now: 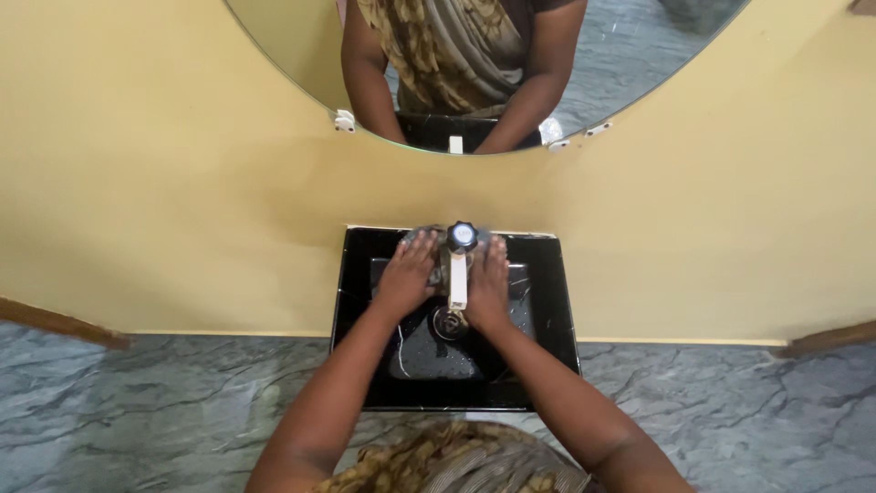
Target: The person wipes the interior surfaces of a black bathroom sink using a grey cloth. They repeatedly rub the basin, faucet, and drain area, occasionally wringing the cloth and refolding it to continue cleaning.
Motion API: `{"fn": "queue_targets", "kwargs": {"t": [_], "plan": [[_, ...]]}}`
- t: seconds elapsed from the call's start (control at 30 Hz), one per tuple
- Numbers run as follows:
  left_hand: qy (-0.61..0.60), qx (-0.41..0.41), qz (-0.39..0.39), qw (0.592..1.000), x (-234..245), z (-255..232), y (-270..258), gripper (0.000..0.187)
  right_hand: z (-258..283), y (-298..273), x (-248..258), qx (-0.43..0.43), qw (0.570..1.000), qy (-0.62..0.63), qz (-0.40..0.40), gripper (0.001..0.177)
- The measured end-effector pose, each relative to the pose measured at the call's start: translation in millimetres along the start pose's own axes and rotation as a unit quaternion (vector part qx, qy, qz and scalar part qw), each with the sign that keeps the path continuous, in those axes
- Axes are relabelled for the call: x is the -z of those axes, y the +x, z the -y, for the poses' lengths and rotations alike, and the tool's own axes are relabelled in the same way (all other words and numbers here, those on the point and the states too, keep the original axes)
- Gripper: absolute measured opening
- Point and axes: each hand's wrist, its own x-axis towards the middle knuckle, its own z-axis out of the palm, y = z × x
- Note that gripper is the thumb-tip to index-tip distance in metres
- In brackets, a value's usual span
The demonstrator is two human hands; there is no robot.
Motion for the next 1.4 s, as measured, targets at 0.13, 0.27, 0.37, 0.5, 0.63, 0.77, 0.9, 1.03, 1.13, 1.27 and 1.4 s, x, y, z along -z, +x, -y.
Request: {"fn": "queue_targets", "kwargs": {"t": [0.13,0.27,0.37,0.5,0.63,0.77,0.9,1.03,1.13,1.27,1.4], "plan": [[0.008,0.152,0.015,0.988,11.6,-30.0,1.8,0.112,0.1,-2.3,4.0,-0.093,0.994,0.025,0.054,0.111],[-0.039,0.172,0.043,0.983,30.9,-36.6,-3.8,0.116,0.0,2.1,4.5,-0.067,0.997,0.027,0.043,0.101],[-0.066,0.147,0.080,0.984,29.3,-31.1,-4.6,0.112,-1.9,2.2,9.9,-0.045,0.997,0.018,0.058,0.093],[-0.079,0.057,-0.053,0.994,-12.0,-13.6,5.6,0.058,-14.7,10.4,9.7,0.037,0.998,0.050,0.020,0.074],[-0.107,-0.019,-0.143,0.984,-33.1,-8.9,13.1,0.023,-13.4,16.2,13.7,0.082,0.995,0.060,-0.016,0.051],[-0.141,0.071,0.039,0.987,3.9,-17.7,-0.3,0.015,-3.0,10.9,47.5,0.014,0.996,0.000,0.084,0.023],[-0.154,-0.029,0.231,0.960,51.8,-31.2,-39.7,0.024,-0.1,6.8,72.3,-0.042,0.901,0.015,0.432,0.028],[-0.241,-0.195,0.431,0.847,64.4,-30.7,-43.1,0.046,-4.4,-12.2,84.1,0.115,0.735,0.166,0.647,0.041],[-0.514,-0.297,0.396,0.700,53.6,-10.0,-39.7,0.043,-28.5,-6.6,86.3,0.245,0.635,0.474,0.558,0.055],[-0.695,-0.081,0.146,0.699,37.5,0.5,-34.6,0.041,-52.3,-15.8,77.3,0.027,0.597,0.732,0.327,0.050],[-0.439,0.151,0.066,0.883,36.0,5.7,-17.1,0.042,-53.4,6.7,50.4,-0.230,0.788,0.515,0.245,0.032]]}}
